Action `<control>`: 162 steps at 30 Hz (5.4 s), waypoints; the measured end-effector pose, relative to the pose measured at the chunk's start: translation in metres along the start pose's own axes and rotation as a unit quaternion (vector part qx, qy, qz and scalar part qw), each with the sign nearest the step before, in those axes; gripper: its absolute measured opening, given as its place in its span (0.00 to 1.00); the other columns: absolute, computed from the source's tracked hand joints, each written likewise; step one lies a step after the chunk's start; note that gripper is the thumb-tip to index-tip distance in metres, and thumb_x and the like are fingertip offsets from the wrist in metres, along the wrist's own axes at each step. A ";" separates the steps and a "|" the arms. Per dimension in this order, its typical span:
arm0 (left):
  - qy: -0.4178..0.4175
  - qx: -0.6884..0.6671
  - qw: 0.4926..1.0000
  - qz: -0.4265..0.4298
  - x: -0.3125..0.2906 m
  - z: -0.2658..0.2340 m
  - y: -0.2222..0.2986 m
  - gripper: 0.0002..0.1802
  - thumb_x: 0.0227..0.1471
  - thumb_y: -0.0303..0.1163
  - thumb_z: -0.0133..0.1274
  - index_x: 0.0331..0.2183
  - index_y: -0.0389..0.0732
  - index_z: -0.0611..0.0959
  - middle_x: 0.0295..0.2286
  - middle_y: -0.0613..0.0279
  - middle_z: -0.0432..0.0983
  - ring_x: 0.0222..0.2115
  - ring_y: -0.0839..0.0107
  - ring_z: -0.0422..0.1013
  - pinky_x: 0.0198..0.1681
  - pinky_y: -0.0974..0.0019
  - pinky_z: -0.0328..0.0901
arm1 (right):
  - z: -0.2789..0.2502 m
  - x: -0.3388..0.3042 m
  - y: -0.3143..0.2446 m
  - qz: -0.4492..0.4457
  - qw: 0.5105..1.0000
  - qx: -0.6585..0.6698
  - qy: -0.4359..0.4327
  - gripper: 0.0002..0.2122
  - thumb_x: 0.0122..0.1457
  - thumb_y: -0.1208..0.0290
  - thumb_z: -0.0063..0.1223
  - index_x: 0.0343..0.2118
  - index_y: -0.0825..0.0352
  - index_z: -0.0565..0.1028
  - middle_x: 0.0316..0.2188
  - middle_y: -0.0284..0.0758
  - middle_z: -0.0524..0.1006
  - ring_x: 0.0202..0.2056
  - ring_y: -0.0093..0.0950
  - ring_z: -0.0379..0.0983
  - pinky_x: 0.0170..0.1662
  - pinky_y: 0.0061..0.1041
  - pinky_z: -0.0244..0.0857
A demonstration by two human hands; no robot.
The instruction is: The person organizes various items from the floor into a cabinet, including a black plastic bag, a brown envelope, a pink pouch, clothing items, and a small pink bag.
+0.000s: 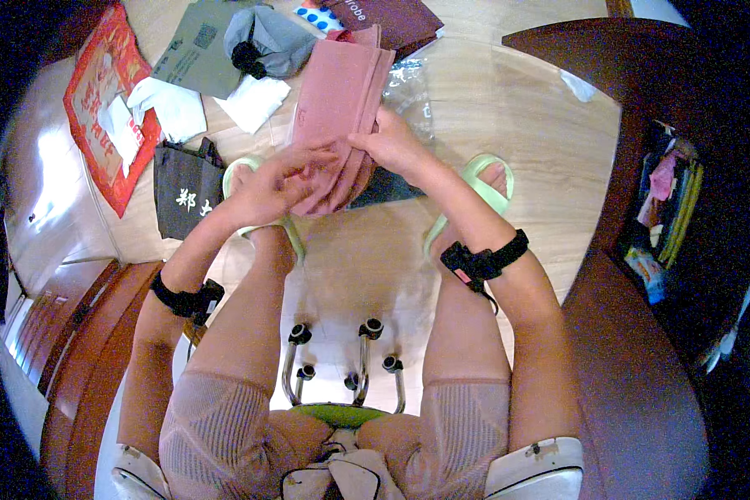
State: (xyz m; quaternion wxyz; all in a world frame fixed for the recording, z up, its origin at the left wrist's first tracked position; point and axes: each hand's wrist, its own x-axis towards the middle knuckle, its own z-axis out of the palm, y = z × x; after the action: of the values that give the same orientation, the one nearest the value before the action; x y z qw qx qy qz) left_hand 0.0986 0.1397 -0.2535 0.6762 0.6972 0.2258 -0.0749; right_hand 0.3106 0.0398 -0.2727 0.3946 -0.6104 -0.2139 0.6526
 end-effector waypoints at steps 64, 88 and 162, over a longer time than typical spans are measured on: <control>0.249 -0.117 0.961 0.026 -0.011 -0.047 0.042 0.14 0.56 0.33 0.55 0.24 0.38 0.71 0.20 0.74 0.64 0.22 0.86 0.60 0.26 0.78 0.59 | -0.001 -0.016 -0.054 -0.268 0.940 -0.137 0.161 0.14 0.57 0.61 0.56 0.32 0.71 0.79 0.23 0.33 0.77 0.27 0.18 0.69 0.33 0.21 0.64; 0.328 -0.362 0.869 -0.082 0.012 -0.039 0.047 0.19 0.52 0.30 0.56 0.45 0.34 0.73 0.39 0.58 0.75 0.38 0.71 0.73 0.43 0.66 0.69 | 0.023 -0.002 -0.047 -0.213 0.964 -0.154 0.047 0.18 0.50 0.56 0.61 0.32 0.69 0.79 0.28 0.42 0.80 0.31 0.33 0.78 0.37 0.29 0.69; 0.228 -0.459 0.859 0.007 0.013 -0.046 0.046 0.32 0.61 0.56 0.36 0.41 0.35 0.78 0.33 0.64 0.76 0.35 0.79 0.70 0.39 0.73 0.65 | 0.001 -0.010 -0.027 -0.139 0.987 0.050 0.061 0.17 0.56 0.67 0.58 0.44 0.72 0.72 0.38 0.37 0.78 0.41 0.24 0.73 0.45 0.25 0.67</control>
State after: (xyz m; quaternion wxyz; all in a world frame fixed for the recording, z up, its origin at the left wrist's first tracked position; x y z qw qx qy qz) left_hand 0.1204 0.1878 -0.2137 0.8494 0.3074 0.3780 0.2029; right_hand 0.3162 0.0485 -0.2452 0.5236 -0.5930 -0.2390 0.5630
